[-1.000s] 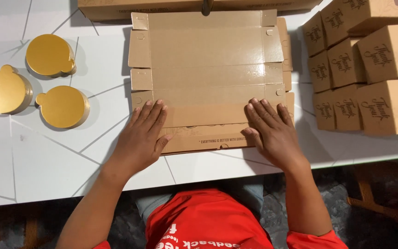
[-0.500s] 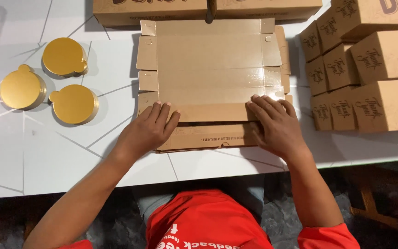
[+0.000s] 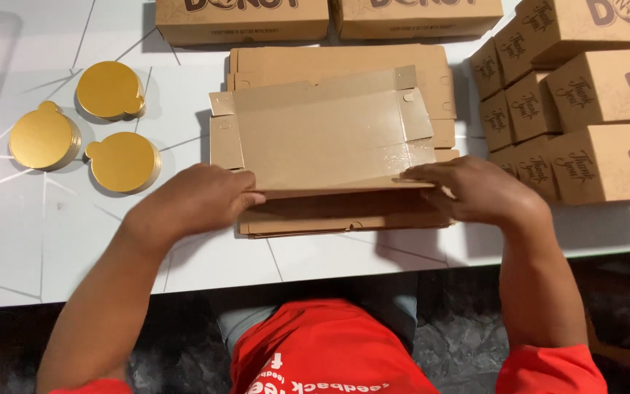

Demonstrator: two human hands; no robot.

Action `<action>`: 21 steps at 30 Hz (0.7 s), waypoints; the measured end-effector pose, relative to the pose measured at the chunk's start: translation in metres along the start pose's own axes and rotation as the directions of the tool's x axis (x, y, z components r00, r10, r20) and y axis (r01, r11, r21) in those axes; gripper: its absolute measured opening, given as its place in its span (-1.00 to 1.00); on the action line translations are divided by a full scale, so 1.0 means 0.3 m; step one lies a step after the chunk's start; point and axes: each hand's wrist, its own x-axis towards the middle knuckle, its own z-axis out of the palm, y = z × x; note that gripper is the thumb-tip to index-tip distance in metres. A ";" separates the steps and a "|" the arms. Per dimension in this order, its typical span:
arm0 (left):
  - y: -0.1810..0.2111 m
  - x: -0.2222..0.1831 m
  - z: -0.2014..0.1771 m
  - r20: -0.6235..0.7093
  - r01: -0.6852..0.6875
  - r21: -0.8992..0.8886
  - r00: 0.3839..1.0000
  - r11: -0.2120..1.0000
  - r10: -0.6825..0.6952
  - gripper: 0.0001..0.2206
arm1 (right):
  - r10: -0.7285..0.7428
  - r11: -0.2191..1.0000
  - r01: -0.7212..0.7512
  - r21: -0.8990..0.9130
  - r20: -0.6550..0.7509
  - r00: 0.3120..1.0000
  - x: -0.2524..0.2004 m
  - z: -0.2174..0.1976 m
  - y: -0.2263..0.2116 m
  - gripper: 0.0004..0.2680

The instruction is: Assembling cardboard donut boxes by folding flat templates and tucking in flaps.

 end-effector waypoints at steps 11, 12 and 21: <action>-0.129 0.174 0.011 -0.209 0.120 -0.071 0.969 0.990 -0.132 -0.50 | 0.278 0.880 -0.077 0.469 -0.377 0.884 0.242 0.169 0.315 -0.73; -0.133 0.194 0.034 -0.227 0.127 0.023 0.967 0.992 -0.118 -0.34 | 0.318 0.869 -0.094 0.485 -0.403 0.858 0.263 0.197 0.350 -0.68; -0.067 0.233 0.186 -0.461 0.273 0.475 0.887 0.836 -0.028 -0.29 | 0.347 0.913 -0.191 0.362 -0.435 0.831 0.257 0.214 0.290 -0.71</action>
